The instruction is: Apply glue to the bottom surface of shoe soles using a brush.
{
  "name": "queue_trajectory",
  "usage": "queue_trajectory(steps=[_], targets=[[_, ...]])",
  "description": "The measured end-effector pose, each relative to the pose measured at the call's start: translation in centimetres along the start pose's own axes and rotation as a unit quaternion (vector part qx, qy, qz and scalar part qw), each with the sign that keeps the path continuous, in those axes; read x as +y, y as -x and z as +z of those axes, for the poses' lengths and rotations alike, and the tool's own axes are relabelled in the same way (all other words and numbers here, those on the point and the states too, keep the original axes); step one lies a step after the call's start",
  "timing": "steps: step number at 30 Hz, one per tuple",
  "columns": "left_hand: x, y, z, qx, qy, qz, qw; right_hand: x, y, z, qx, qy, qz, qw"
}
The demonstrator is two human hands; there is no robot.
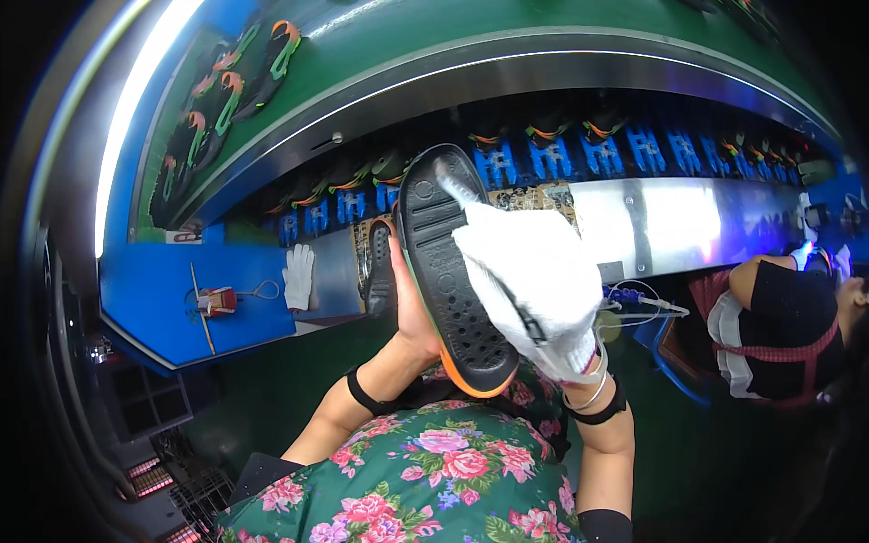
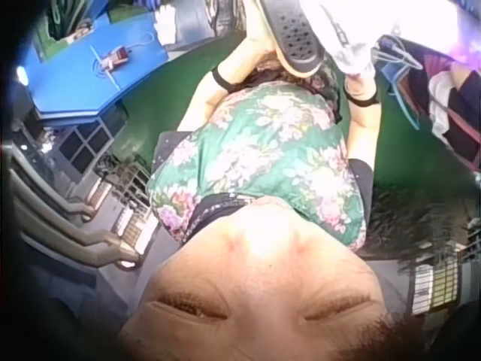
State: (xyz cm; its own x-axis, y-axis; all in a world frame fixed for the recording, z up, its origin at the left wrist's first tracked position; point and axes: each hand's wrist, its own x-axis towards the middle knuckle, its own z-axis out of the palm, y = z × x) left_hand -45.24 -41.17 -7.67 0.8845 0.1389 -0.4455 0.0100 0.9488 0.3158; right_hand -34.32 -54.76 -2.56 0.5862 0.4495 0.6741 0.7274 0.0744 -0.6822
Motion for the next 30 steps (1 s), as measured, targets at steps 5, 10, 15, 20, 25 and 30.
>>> queue_trajectory(steps=[5, 10, 15, 20, 25, 30], targets=[[-2.8, -0.6, -0.5, 0.018, -0.183, 0.092, 0.979, 0.6, 2.8, 0.2, -0.097, 0.058, -0.021, 0.993], [-2.4, -1.0, -3.3, -0.102, -0.06, 0.019, 0.993, -0.7, 1.8, -0.8, -0.059, -0.019, -0.03, 0.998], [-2.5, -1.4, -3.6, -0.109, -0.037, 0.023, 0.993, 0.1, 2.0, -1.0, -0.035, 0.038, -0.049, 0.997], [-1.7, -2.0, -7.3, -0.114, -0.102, 0.025, 0.988, 0.2, 2.4, -1.3, -0.105, -0.089, -0.008, 0.99], [-2.2, -2.7, -5.6, -0.007, -0.152, 0.06, 0.986, 0.5, 3.0, -1.6, -0.083, -0.06, 0.005, 0.995], [-1.6, -3.3, -8.4, -0.039, -0.335, 0.111, 0.935, 0.7, 3.1, -1.4, -0.084, -0.169, 0.027, 0.982]])
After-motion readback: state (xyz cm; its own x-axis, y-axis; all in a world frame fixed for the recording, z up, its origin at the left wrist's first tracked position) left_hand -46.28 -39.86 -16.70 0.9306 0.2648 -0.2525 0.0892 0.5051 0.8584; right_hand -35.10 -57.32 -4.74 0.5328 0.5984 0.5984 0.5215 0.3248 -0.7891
